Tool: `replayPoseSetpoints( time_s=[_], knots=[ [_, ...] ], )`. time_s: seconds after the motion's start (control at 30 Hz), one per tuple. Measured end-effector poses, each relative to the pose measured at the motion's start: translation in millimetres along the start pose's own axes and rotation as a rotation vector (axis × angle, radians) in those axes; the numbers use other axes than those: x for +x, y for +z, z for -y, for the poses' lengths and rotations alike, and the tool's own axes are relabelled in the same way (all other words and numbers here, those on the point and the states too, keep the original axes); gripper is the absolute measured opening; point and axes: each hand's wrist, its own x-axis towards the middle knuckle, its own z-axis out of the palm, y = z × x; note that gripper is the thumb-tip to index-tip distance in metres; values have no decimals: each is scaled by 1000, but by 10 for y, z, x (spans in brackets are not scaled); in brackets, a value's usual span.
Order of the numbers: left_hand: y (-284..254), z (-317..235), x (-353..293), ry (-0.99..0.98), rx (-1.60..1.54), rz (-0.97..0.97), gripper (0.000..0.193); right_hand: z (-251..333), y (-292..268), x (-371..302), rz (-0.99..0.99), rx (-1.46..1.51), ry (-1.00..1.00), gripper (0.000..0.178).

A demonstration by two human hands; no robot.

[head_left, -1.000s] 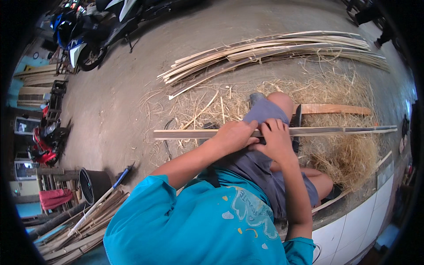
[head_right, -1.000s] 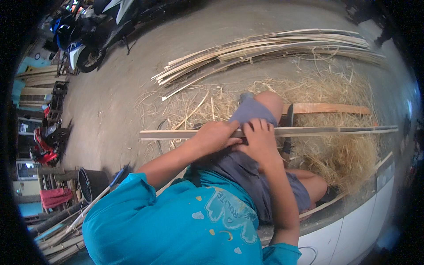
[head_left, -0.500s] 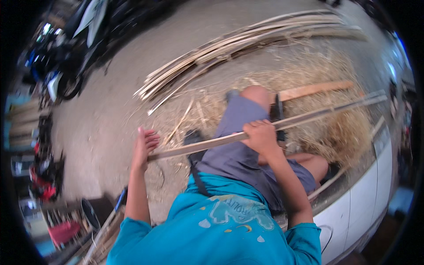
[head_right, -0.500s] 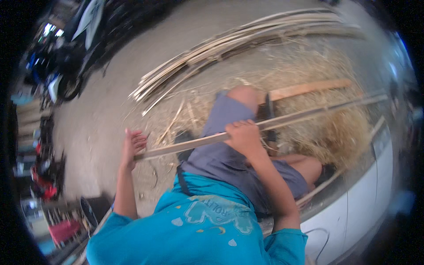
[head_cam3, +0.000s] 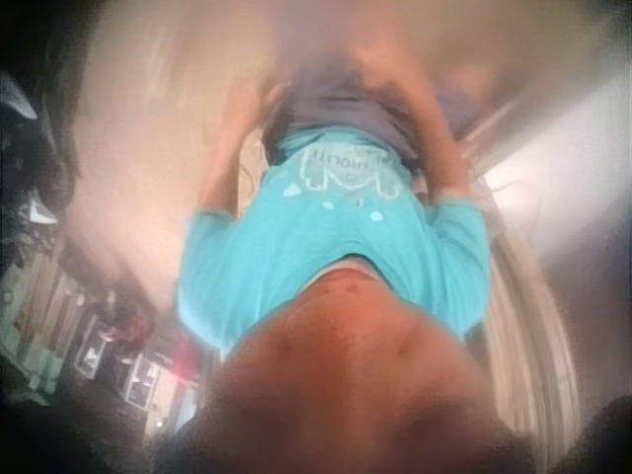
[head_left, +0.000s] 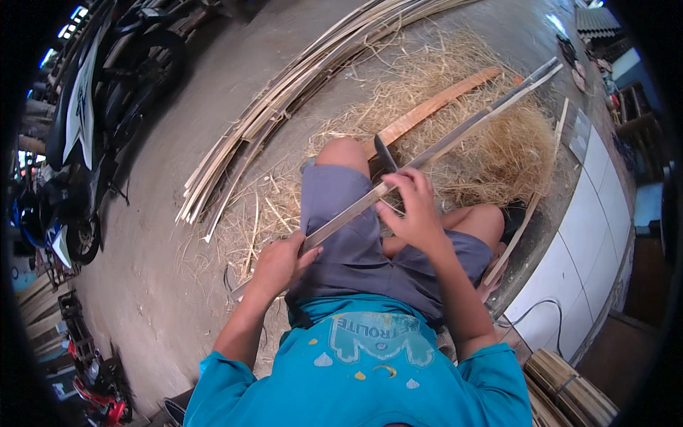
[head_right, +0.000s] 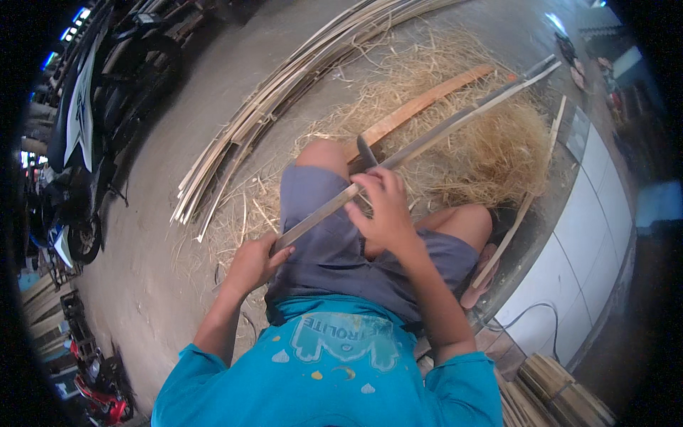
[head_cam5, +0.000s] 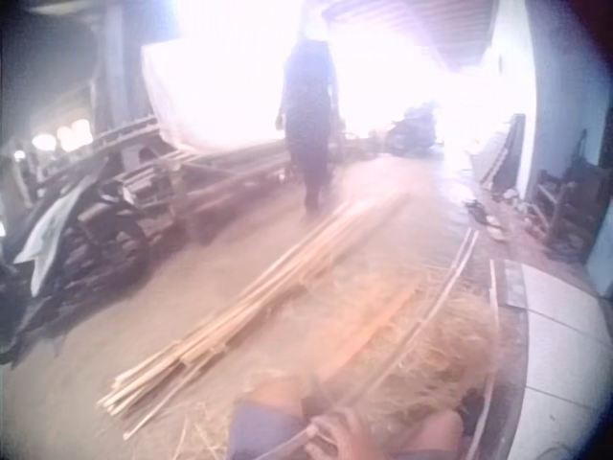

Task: The person sits on the floor and uses a knife to split long bamboo strips into thinner slats. They repeatedly strike the knife with a mallet, separate the slats, and gather them into a bundle. The person then carries the bundle to an outdoor area and stacks it with other bamboo materials.

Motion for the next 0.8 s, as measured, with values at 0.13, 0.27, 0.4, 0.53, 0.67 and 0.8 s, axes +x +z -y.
replayPoseSetpoints(
  time_s=[0.13,0.27,0.4,0.53,0.67,0.8],
  knots=[
    [206,-89,100,0,-62,18,45,-130,230,-456,14,453,590,31],
    [333,-258,187,10,-59,18,44,11,462,-472,-23,572,530,28],
    [387,-237,311,4,-90,22,44,9,437,-572,175,594,208,20],
    [341,-279,384,-53,-177,82,44,69,277,-790,455,705,236,18],
    [331,-267,419,-82,-203,119,44,-86,420,-738,250,744,558,32],
    [386,-236,438,-82,-238,105,44,-76,575,-530,190,625,525,27]
  ],
)
